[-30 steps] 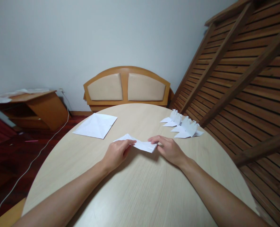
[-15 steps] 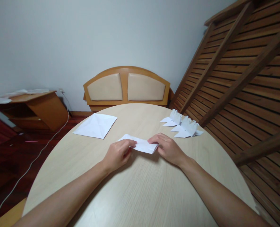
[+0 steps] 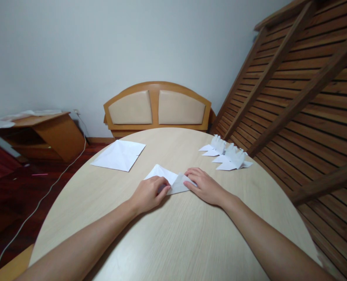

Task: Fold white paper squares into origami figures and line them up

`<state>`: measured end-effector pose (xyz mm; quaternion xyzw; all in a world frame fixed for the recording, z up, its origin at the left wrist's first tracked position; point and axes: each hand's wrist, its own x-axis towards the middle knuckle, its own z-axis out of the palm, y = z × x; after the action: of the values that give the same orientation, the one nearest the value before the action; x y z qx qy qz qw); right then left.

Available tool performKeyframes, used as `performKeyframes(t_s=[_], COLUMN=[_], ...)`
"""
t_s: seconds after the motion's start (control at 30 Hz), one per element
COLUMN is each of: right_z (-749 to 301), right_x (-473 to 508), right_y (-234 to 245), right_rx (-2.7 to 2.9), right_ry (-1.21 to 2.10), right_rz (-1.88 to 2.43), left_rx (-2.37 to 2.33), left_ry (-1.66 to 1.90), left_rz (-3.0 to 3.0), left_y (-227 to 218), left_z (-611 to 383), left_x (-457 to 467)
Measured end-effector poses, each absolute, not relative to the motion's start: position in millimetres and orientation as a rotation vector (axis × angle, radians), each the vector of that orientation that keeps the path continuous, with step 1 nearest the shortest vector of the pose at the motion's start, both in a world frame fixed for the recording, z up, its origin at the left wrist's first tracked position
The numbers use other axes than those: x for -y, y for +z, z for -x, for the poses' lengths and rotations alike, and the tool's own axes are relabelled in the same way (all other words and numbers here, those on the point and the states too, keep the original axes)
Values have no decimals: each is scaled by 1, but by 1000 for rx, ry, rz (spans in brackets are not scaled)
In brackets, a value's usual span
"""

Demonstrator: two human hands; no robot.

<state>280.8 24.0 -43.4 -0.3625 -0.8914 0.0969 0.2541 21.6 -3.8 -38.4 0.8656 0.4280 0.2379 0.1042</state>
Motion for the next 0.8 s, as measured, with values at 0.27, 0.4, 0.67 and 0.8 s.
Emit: performKeyframes(t_s=[0.27,0.4,0.67,0.8], right_z=[-263,-249,-257,-258], right_x=[-11,5,0,-6], right_y=[-43,-44,-46,-42], right_rx=[2397,2595,2622,2581], right_ry=[141,304,446,258], right_rz=[1099,1037,1227,1160], left_rx=[-1091,-1034,-1032,-1047], left_ry=[739,676,570,606], left_rz=[-2661,-2719,-2814,-2833], left_y=[-48,-51,-48,-47], left_z=[-21,-20,-15,-17], left_x=[-2,-5,-5,-4])
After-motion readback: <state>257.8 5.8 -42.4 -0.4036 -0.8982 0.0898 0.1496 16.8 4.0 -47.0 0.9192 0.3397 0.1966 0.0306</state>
